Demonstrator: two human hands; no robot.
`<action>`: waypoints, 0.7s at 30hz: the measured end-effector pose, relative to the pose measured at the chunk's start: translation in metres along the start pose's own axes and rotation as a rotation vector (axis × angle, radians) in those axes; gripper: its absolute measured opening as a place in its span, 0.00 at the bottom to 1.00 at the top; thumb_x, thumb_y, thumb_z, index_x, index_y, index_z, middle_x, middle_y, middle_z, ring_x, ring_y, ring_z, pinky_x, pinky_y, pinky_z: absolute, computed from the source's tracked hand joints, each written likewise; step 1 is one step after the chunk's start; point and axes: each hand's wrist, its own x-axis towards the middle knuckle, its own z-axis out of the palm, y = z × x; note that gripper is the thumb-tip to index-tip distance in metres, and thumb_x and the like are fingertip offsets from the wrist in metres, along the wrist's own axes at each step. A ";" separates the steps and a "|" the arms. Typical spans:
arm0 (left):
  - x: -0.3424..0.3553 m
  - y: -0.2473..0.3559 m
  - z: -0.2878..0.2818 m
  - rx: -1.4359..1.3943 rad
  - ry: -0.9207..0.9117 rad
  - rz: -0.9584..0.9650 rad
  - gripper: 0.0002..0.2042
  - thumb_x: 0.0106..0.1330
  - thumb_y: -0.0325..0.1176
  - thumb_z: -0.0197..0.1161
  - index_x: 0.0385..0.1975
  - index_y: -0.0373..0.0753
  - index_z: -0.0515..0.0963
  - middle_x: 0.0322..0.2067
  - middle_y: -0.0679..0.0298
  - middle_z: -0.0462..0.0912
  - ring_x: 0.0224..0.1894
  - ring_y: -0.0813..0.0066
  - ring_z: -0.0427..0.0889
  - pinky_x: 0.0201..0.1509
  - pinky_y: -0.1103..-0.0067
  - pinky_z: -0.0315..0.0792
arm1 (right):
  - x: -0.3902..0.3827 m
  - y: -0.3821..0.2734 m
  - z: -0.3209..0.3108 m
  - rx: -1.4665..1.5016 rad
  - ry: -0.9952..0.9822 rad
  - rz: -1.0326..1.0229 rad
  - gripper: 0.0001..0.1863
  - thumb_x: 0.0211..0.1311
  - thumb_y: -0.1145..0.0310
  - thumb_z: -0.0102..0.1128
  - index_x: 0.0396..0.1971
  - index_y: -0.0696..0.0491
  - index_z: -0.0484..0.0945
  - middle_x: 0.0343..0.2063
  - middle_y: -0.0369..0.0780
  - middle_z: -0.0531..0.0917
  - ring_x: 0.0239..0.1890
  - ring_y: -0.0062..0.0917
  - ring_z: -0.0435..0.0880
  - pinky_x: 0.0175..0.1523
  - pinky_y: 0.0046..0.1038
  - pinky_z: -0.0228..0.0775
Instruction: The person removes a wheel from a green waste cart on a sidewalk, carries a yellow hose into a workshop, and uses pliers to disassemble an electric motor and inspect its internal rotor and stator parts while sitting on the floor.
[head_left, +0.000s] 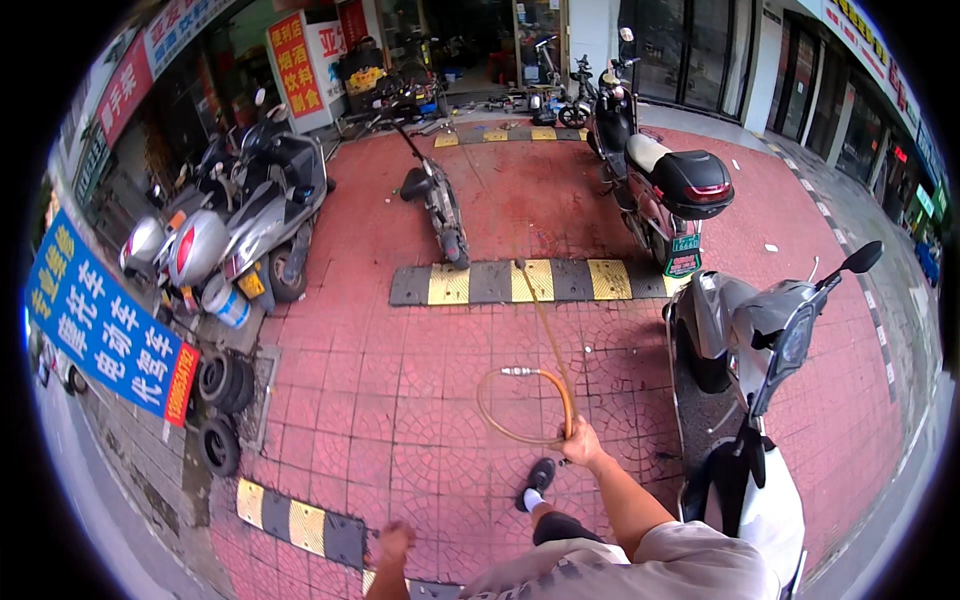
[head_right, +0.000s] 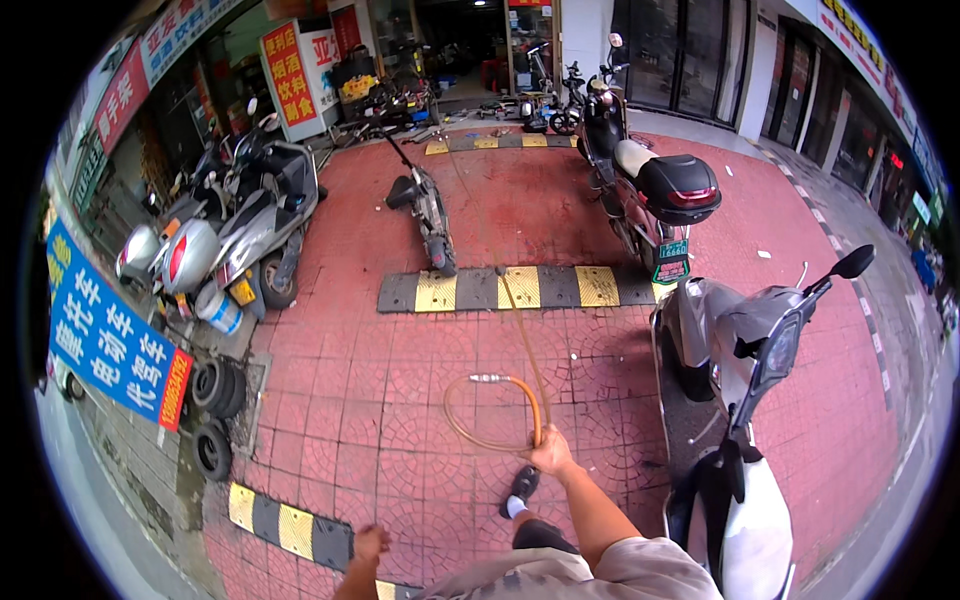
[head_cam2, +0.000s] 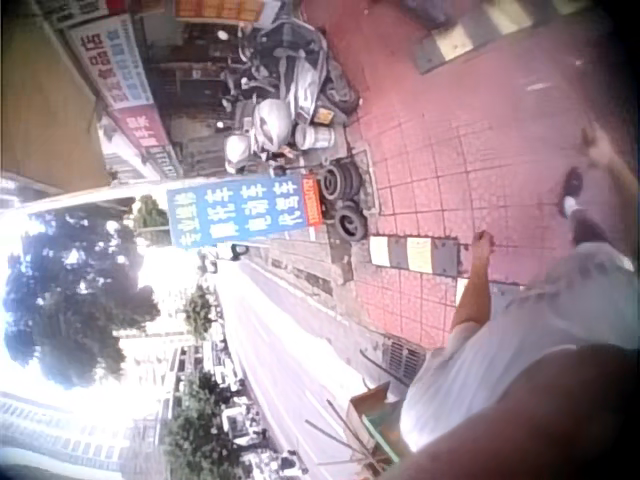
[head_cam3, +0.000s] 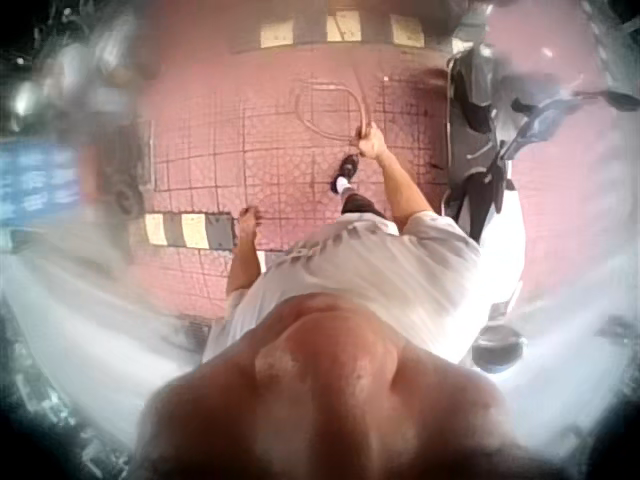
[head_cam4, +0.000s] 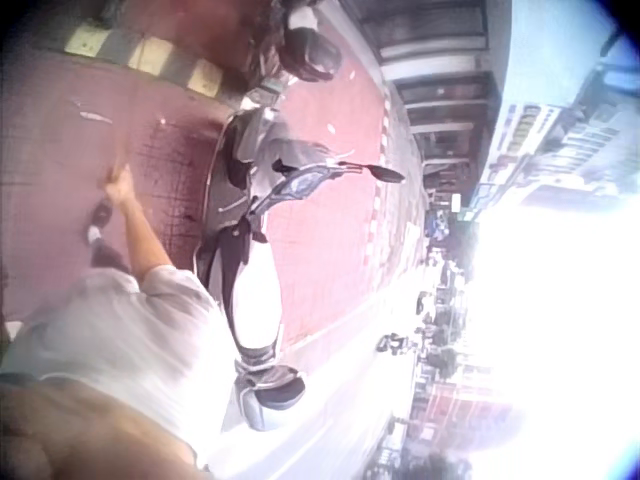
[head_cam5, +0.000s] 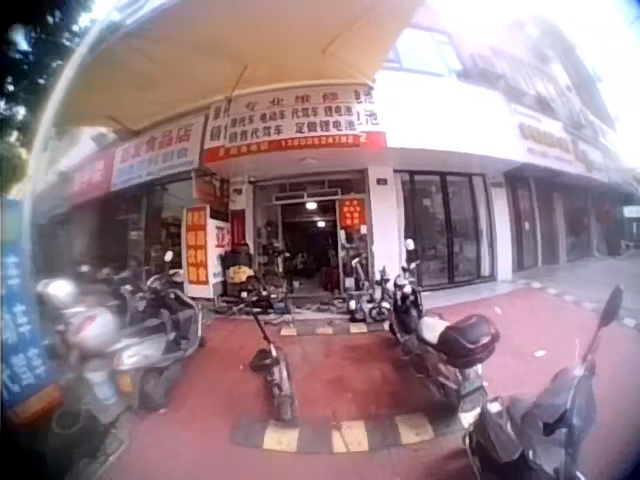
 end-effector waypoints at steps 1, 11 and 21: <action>0.014 0.001 -0.002 0.148 0.153 -0.213 0.15 0.69 0.40 0.63 0.48 0.36 0.78 0.34 0.56 0.86 0.29 0.59 0.85 0.27 0.63 0.79 | 0.036 -0.002 0.000 0.040 -0.028 0.055 0.22 0.45 0.50 0.80 0.25 0.55 0.84 0.37 0.51 0.81 0.45 0.45 0.82 0.50 0.42 0.76; 0.103 0.103 0.235 0.051 0.063 -0.610 0.14 0.73 0.40 0.58 0.51 0.39 0.77 0.34 0.50 0.85 0.30 0.52 0.85 0.31 0.56 0.79 | 0.299 0.025 -0.092 -0.415 -0.272 -0.031 0.24 0.50 0.43 0.74 0.32 0.51 0.88 0.36 0.45 0.88 0.58 0.40 0.77 0.62 0.36 0.74; 0.316 0.228 0.317 0.008 0.079 -0.752 0.15 0.73 0.40 0.58 0.53 0.39 0.77 0.37 0.49 0.86 0.31 0.50 0.86 0.33 0.54 0.79 | 0.623 -0.062 -0.254 -0.678 0.107 -0.235 0.20 0.50 0.50 0.77 0.26 0.52 0.84 0.31 0.41 0.85 0.50 0.38 0.79 0.56 0.37 0.77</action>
